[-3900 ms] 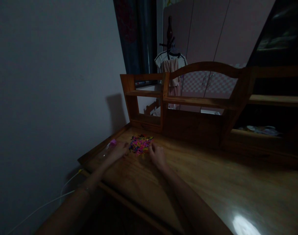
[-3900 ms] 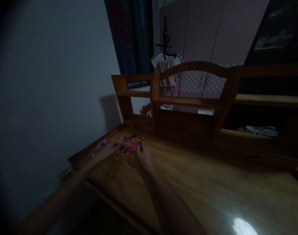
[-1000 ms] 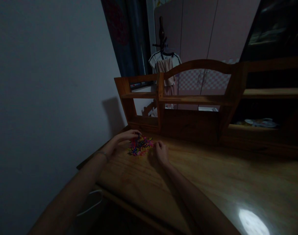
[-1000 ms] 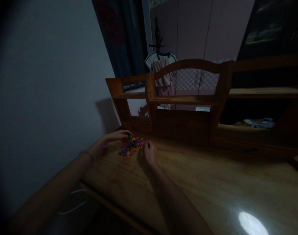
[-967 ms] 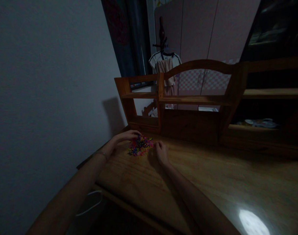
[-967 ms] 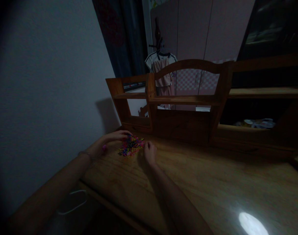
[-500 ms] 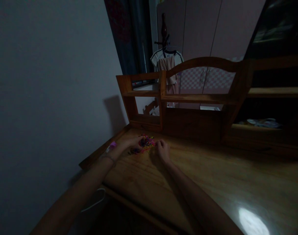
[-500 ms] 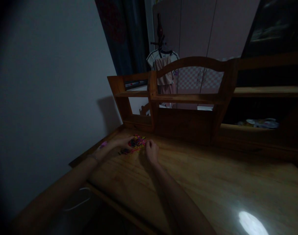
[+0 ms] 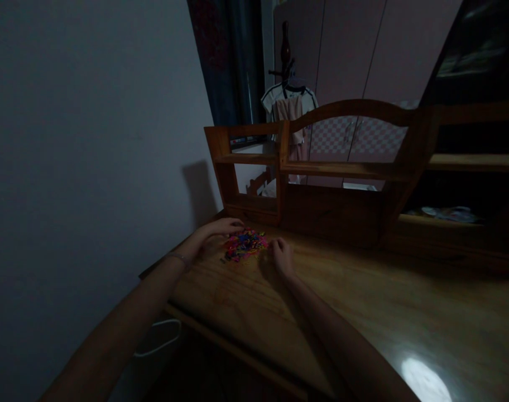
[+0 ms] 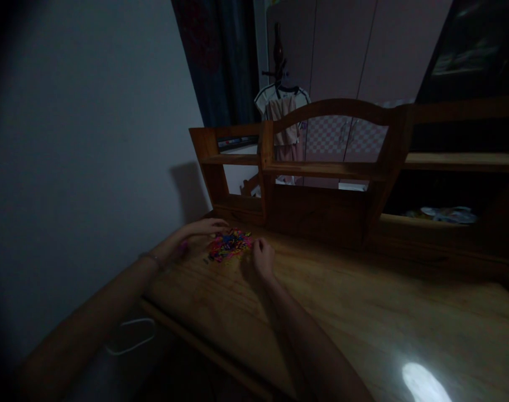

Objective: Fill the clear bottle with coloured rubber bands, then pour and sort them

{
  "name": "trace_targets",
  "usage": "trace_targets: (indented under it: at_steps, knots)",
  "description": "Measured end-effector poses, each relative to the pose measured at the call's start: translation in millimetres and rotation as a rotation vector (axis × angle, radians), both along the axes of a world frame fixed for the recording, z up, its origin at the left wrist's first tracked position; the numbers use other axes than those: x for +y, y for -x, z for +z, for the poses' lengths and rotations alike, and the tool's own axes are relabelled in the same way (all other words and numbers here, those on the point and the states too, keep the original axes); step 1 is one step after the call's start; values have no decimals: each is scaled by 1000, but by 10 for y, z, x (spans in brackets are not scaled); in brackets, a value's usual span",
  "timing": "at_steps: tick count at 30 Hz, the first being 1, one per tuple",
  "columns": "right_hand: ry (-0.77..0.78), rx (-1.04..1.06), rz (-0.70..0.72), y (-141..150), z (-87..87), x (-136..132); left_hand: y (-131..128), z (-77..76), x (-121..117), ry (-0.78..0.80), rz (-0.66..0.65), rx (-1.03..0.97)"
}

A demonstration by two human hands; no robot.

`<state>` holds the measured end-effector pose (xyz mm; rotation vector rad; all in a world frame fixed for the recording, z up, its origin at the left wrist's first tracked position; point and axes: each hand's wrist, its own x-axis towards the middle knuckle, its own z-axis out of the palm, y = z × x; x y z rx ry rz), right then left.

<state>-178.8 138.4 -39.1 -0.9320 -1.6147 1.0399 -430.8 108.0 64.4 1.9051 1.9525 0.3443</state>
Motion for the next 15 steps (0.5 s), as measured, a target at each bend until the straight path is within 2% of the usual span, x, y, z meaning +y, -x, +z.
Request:
trace_targets:
  at_steps: [6,10,15]
  knots:
    - [-13,-14,-7,-13,-9,14,-137,-175,77,57,61,134]
    - [-12,-19,-15,-15,-8,9,-331,-307,267,81,16,148]
    - [-24,-29,-29,-25,20,-5,-466,-396,451,108,-66,129]
